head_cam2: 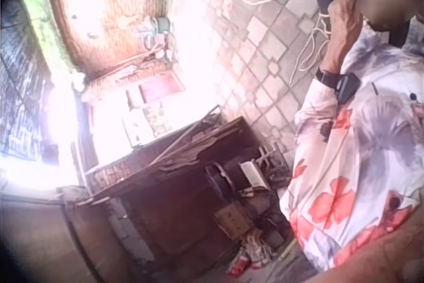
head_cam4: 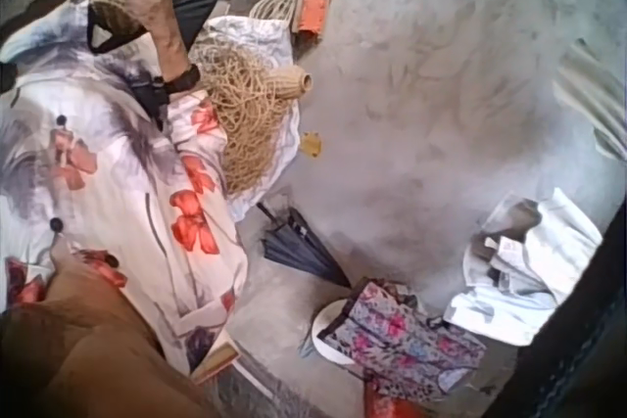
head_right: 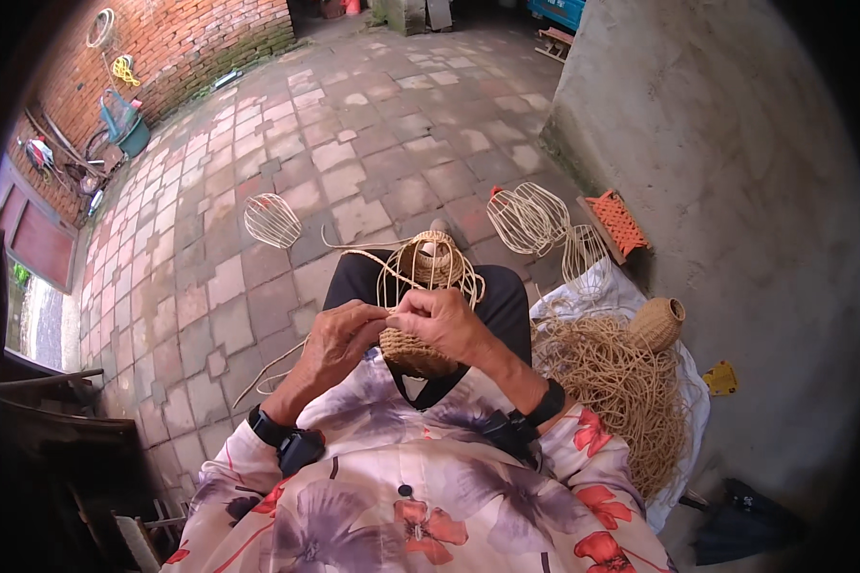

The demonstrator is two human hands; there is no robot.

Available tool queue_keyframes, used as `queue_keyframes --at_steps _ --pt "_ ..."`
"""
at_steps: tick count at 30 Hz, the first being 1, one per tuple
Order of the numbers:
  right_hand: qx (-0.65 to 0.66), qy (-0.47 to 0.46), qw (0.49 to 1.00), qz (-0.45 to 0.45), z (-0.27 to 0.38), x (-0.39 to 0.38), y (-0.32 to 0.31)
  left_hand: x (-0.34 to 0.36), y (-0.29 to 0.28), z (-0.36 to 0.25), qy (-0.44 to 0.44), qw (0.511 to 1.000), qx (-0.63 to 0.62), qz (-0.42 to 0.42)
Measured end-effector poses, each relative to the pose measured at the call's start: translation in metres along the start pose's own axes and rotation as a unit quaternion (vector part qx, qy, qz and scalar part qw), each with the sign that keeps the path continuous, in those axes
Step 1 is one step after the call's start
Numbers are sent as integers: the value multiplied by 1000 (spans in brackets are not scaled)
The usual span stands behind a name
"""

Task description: Weaving a small wicker basket using long strips of plant material.

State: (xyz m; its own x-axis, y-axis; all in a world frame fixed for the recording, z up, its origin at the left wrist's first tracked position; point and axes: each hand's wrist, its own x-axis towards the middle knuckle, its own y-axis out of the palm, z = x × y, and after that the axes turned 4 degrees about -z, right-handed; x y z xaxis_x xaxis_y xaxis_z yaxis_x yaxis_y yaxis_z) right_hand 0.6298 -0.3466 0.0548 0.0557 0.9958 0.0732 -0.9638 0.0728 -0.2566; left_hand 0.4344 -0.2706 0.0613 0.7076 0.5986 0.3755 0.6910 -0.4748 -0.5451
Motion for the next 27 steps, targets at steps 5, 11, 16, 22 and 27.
queue_keyframes --at_steps 5,11,16,22,27 --pt "-244 27 949 -200 -35 40 -30 -11 2 16 -106 993 -36 -21" --pt "76 209 956 -189 -42 63 -29 -21 4 27 -170 983 -62 -41" --pt "187 180 951 -169 -48 22 -68 -27 -11 32 -223 962 -91 -128" --pt "278 163 934 -156 -66 -3 -82 -29 -6 30 -232 965 -72 -97" --pt "284 164 932 -154 -69 -2 -84 -14 2 20 -209 974 -51 -74"
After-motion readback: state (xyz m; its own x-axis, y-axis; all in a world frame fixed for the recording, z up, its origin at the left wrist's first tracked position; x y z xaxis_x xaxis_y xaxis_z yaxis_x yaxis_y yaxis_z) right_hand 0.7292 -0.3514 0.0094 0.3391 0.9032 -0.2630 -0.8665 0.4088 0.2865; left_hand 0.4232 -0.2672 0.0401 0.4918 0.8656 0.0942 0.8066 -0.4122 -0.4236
